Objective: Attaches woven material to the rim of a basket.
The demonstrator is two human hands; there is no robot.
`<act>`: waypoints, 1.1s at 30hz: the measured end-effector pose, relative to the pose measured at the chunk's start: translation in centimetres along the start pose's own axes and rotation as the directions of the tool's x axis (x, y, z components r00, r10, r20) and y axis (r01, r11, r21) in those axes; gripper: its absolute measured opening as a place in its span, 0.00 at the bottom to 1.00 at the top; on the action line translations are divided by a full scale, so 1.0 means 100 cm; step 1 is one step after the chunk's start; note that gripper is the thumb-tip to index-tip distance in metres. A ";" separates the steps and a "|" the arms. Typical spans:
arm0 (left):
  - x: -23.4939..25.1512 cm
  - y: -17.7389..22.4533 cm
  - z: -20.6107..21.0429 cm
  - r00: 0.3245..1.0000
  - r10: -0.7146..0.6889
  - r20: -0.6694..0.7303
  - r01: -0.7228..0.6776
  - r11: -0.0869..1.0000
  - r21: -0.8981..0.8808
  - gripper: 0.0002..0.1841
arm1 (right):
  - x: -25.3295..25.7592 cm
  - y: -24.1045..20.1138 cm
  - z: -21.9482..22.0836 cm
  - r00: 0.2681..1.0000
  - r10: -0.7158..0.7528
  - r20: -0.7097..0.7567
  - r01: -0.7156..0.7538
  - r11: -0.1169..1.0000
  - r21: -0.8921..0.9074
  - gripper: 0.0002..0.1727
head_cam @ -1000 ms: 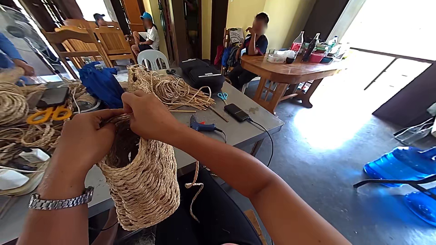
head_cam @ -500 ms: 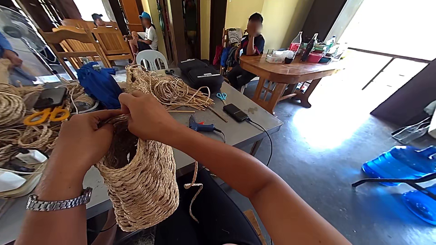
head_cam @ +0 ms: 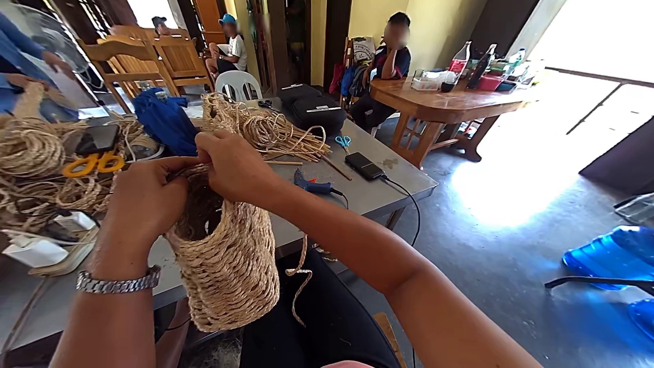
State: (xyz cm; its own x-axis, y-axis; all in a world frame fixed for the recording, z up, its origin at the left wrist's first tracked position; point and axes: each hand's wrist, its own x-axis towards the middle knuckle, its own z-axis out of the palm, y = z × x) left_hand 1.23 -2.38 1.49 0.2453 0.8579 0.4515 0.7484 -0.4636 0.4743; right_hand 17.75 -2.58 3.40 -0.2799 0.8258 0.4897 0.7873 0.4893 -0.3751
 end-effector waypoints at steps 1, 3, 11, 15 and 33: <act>-0.003 0.002 -0.001 1.000 -0.015 0.004 0.015 1.000 0.011 0.18 | 0.000 -0.001 -0.001 1.000 0.007 0.012 -0.007 1.000 0.003 0.11; -0.005 0.008 -0.004 0.999 -0.035 0.009 0.035 0.999 -0.006 0.18 | 0.001 -0.001 0.000 1.000 0.010 0.016 -0.010 1.000 0.011 0.12; 0.005 0.010 -0.007 0.998 -0.018 0.056 0.021 0.998 -0.057 0.20 | 0.002 0.001 -0.001 0.999 0.023 0.026 -0.023 1.000 0.007 0.12; 0.007 0.009 -0.006 0.997 -0.012 0.073 0.017 0.998 -0.066 0.20 | 0.000 0.003 -0.001 1.000 0.022 0.015 -0.023 1.000 0.015 0.11; 0.011 0.007 -0.004 0.994 -0.010 0.107 0.022 0.993 -0.112 0.21 | -0.002 0.005 -0.003 1.000 0.023 -0.008 -0.022 0.999 0.035 0.08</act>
State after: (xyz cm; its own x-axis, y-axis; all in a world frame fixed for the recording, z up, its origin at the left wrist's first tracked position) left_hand 1.76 -1.90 2.64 0.3025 0.8813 0.3630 0.6799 -0.4664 0.5659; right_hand 18.40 -2.61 3.37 -0.2573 0.8343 0.4877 0.7735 0.4803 -0.4136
